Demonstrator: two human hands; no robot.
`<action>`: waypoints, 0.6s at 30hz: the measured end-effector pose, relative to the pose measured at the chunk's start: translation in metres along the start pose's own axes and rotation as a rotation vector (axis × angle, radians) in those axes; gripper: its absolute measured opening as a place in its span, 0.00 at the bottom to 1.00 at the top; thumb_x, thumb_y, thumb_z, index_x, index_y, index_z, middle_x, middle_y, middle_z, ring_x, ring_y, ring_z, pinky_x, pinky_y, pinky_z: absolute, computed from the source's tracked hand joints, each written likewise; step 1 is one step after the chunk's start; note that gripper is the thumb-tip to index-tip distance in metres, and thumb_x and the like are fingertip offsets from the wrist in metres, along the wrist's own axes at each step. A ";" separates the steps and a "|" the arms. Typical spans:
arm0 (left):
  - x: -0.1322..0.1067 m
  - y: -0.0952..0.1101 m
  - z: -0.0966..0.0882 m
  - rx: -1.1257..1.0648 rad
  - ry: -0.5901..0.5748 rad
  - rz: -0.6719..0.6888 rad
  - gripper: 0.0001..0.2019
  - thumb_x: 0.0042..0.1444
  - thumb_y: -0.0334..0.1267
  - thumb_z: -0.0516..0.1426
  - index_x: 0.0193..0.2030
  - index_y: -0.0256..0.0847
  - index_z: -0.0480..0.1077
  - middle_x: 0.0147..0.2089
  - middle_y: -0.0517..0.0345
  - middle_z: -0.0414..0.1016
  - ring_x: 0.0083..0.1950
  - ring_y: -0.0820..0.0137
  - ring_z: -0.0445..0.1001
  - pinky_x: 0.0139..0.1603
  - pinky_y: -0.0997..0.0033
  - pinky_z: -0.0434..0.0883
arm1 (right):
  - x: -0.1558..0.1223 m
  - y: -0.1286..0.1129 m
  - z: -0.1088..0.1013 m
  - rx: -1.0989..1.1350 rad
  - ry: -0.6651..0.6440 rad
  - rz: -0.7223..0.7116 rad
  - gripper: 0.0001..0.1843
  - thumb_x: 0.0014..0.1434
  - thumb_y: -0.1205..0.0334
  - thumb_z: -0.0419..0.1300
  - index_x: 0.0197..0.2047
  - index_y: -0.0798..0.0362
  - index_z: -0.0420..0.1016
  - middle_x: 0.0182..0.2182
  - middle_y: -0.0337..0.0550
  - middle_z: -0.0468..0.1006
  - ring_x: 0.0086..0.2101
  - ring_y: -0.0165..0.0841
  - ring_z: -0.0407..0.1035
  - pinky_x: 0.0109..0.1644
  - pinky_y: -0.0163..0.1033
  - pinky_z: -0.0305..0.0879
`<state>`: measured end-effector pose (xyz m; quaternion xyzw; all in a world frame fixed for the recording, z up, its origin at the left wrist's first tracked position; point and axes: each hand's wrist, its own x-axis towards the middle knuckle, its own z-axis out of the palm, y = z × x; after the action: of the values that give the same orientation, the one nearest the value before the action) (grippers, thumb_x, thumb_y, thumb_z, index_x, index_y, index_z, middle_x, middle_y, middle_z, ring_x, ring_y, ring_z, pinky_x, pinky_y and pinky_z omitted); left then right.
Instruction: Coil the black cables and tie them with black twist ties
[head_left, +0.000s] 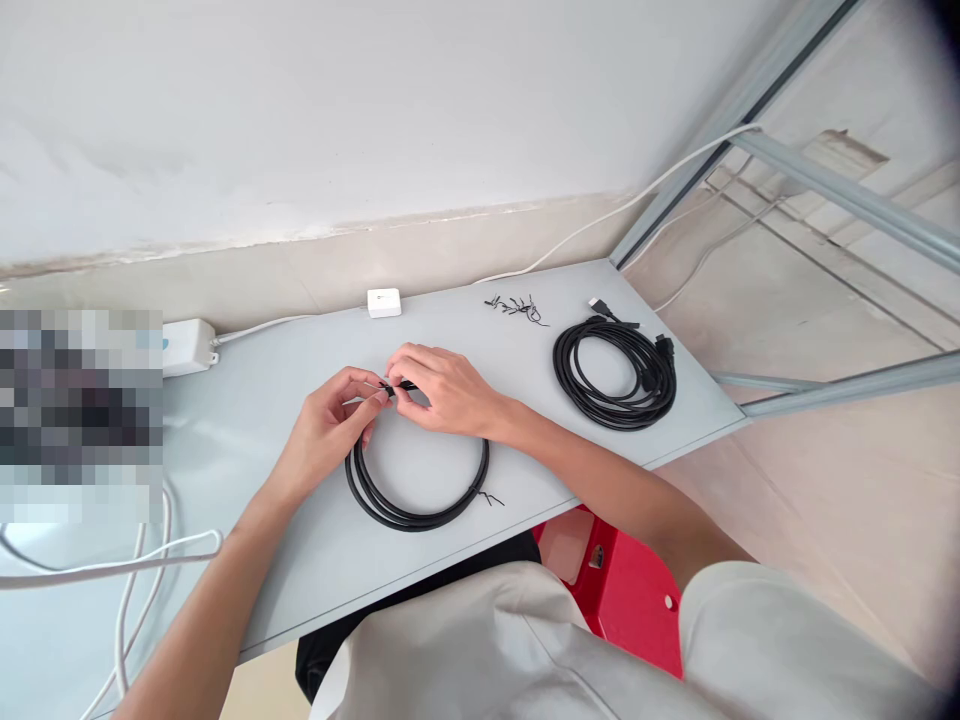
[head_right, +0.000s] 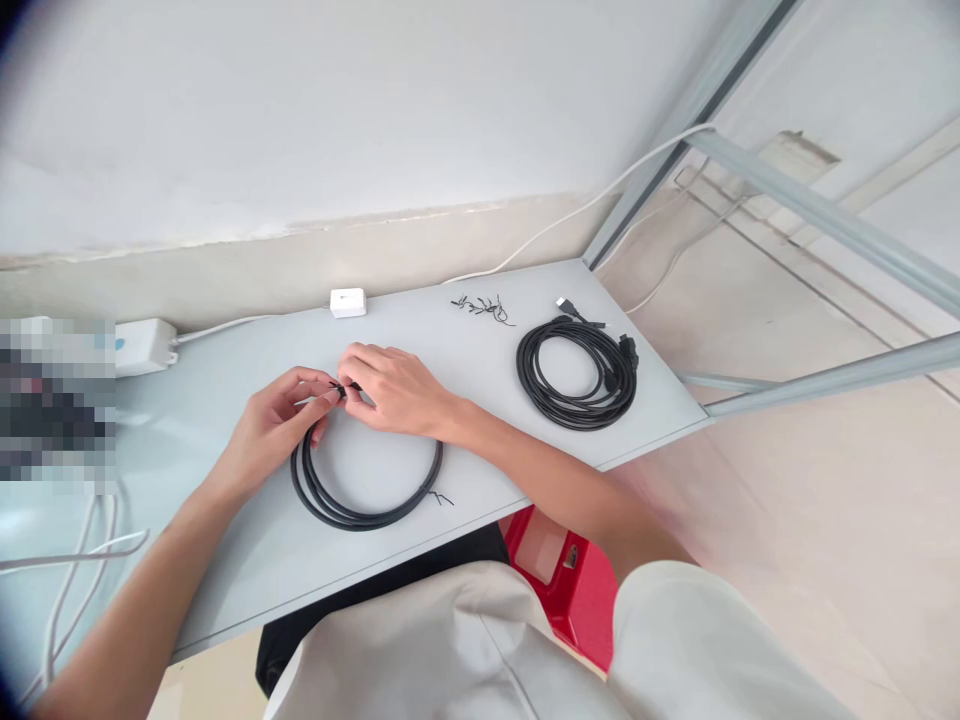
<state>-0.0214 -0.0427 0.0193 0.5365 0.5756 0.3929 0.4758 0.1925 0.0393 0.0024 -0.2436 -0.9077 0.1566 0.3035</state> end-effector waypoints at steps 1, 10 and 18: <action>0.000 0.000 0.001 0.006 -0.004 0.003 0.15 0.68 0.52 0.67 0.53 0.46 0.77 0.41 0.58 0.82 0.28 0.73 0.70 0.33 0.69 0.68 | 0.000 0.000 0.001 -0.011 0.000 -0.008 0.05 0.75 0.68 0.56 0.45 0.50 0.70 0.49 0.49 0.82 0.42 0.38 0.73 0.47 0.44 0.66; -0.001 0.004 0.005 -0.017 0.054 -0.005 0.16 0.66 0.53 0.68 0.50 0.44 0.79 0.40 0.56 0.81 0.28 0.73 0.71 0.29 0.70 0.71 | -0.002 0.000 0.000 -0.032 -0.056 -0.016 0.03 0.73 0.65 0.60 0.48 0.50 0.70 0.49 0.50 0.83 0.46 0.41 0.75 0.51 0.47 0.69; -0.001 0.008 0.005 0.025 0.070 0.007 0.17 0.69 0.55 0.66 0.49 0.43 0.79 0.32 0.59 0.77 0.28 0.71 0.72 0.29 0.71 0.70 | -0.003 0.004 0.004 0.009 -0.064 -0.004 0.06 0.80 0.61 0.57 0.47 0.50 0.70 0.50 0.50 0.82 0.45 0.40 0.75 0.51 0.46 0.68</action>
<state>-0.0143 -0.0434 0.0257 0.5304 0.5950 0.4059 0.4472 0.1931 0.0410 -0.0042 -0.2354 -0.9168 0.1678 0.2755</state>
